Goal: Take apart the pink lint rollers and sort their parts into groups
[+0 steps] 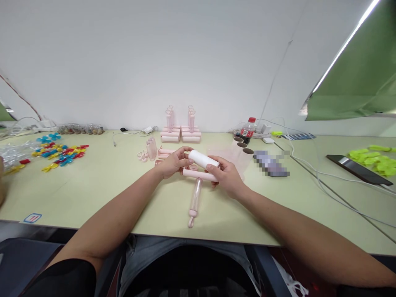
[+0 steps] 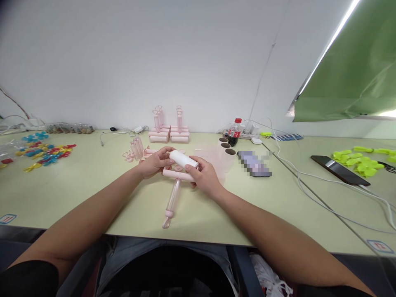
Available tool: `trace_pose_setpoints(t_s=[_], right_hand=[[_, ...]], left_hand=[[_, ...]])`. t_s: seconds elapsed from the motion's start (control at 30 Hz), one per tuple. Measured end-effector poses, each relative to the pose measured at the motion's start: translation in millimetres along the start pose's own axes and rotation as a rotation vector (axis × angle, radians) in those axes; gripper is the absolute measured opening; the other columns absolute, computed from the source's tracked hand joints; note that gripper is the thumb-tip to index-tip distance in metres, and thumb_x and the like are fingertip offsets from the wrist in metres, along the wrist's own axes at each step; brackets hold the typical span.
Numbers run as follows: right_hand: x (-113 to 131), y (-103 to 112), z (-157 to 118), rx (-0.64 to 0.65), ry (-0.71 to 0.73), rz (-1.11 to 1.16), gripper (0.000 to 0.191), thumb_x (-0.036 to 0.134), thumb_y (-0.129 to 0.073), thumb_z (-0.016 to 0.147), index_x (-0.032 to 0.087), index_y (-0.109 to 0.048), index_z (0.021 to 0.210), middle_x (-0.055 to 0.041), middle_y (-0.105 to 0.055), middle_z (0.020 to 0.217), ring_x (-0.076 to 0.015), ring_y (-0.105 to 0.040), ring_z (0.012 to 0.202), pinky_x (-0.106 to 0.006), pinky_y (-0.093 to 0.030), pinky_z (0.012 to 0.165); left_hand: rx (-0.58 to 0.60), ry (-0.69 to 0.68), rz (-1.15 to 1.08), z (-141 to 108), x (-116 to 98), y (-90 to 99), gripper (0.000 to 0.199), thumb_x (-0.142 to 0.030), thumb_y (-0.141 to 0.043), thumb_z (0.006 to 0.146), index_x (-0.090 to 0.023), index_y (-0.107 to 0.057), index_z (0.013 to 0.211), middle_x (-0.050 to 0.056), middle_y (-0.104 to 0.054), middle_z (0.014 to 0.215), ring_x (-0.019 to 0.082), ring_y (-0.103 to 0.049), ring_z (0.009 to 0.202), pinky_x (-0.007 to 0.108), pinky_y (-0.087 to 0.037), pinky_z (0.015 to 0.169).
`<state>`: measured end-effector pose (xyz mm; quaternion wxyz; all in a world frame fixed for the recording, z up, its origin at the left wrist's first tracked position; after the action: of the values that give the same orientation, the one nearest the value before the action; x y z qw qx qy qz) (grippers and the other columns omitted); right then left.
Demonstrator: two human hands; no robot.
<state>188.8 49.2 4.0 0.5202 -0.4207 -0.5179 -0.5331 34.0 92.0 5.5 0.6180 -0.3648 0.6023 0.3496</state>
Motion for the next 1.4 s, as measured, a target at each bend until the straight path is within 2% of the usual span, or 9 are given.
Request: trace_pose_setpoints(t_s=[0.2, 0.33, 0.4, 0.6, 0.97, 1.23, 1.4], right_hand=[[0, 8, 2, -0.066, 0.020, -0.016, 0.063, 0.047, -0.071, 0.075, 0.015, -0.059, 0.127, -0.0036, -0.064, 0.078, -0.0136, -0.055, 0.048, -0.028, -0.049, 0.037], [3, 12, 3, -0.094, 0.025, -0.011, 0.064, 0.049, -0.070, 0.075, 0.016, -0.058, 0.128, 0.0015, -0.057, 0.066, -0.0152, -0.056, 0.049, -0.028, -0.050, 0.040], [4, 12, 4, -0.095, 0.024, -0.013, 0.064, 0.050, -0.071, 0.074, 0.015, -0.059, 0.126, 0.0011, -0.057, 0.067, -0.0153, -0.056, 0.050, -0.027, -0.050, 0.040], [4, 10, 4, -0.061, 0.027, 0.023, 0.059, 0.052, -0.071, 0.073, 0.015, -0.061, 0.118, -0.0035, -0.064, 0.077, -0.0140, -0.056, 0.052, -0.026, -0.049, 0.040], [5, 12, 6, -0.045, 0.008, 0.105, 0.048, 0.053, -0.071, 0.075, 0.014, -0.065, 0.103, -0.0012, -0.063, 0.065, -0.0143, -0.061, 0.051, -0.025, -0.053, 0.045], [9, 13, 5, -0.041, 0.023, 0.149, 0.053, 0.060, -0.072, 0.072, 0.014, -0.064, 0.097, -0.0002, -0.061, 0.062, -0.0151, -0.062, 0.052, -0.025, -0.054, 0.042], [11, 17, 6, -0.054, 0.068, 0.158, 0.054, 0.059, -0.070, 0.075, 0.014, -0.065, 0.103, 0.0004, -0.061, 0.061, -0.0144, -0.061, 0.052, -0.025, -0.053, 0.042]], left_hand=[[0.006, -0.016, -0.002, 4, 3, 4.8, 0.052, -0.035, -0.083, 0.068, -0.023, -0.047, 0.103, -0.006, -0.053, 0.079, 0.006, -0.050, 0.053, 0.019, -0.034, 0.045], [-0.022, -0.011, -0.021, 6, 6, 9.2, 0.059, -0.032, -0.084, 0.068, -0.025, -0.047, 0.113, -0.005, -0.053, 0.082, 0.006, -0.051, 0.054, 0.020, -0.035, 0.048], [-0.002, -0.025, -0.025, 6, 6, 7.8, 0.061, -0.034, -0.083, 0.069, -0.026, -0.047, 0.119, -0.005, -0.053, 0.082, 0.006, -0.051, 0.054, 0.020, -0.035, 0.048], [0.022, -0.056, -0.009, 7, 3, 6.1, 0.054, -0.037, -0.082, 0.070, -0.024, -0.052, 0.114, -0.005, -0.055, 0.079, 0.007, -0.051, 0.054, 0.021, -0.034, 0.048], [0.020, -0.066, 0.076, 6, -4, 9.5, 0.052, -0.039, -0.081, 0.070, -0.018, -0.061, 0.112, -0.001, -0.058, 0.080, 0.008, -0.053, 0.058, 0.021, -0.035, 0.047], [-0.024, -0.104, 0.168, 2, -13, 10.5, 0.051, -0.043, -0.078, 0.072, -0.015, -0.065, 0.112, 0.001, -0.061, 0.078, 0.010, -0.053, 0.058, 0.022, -0.037, 0.046], [-0.122, -0.172, 0.332, 2, -16, 15.3, 0.041, -0.048, -0.070, 0.078, -0.014, -0.065, 0.101, -0.001, -0.058, 0.062, 0.011, -0.053, 0.053, 0.022, -0.039, 0.046]])
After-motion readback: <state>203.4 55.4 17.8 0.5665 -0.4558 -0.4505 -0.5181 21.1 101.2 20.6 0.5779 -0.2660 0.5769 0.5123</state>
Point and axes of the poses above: each hand's wrist, its own z-axis towards the middle knuckle, its own y-axis out of the back of the hand, x = y × z, the point moved 10 cm from there along z, towards the middle knuckle
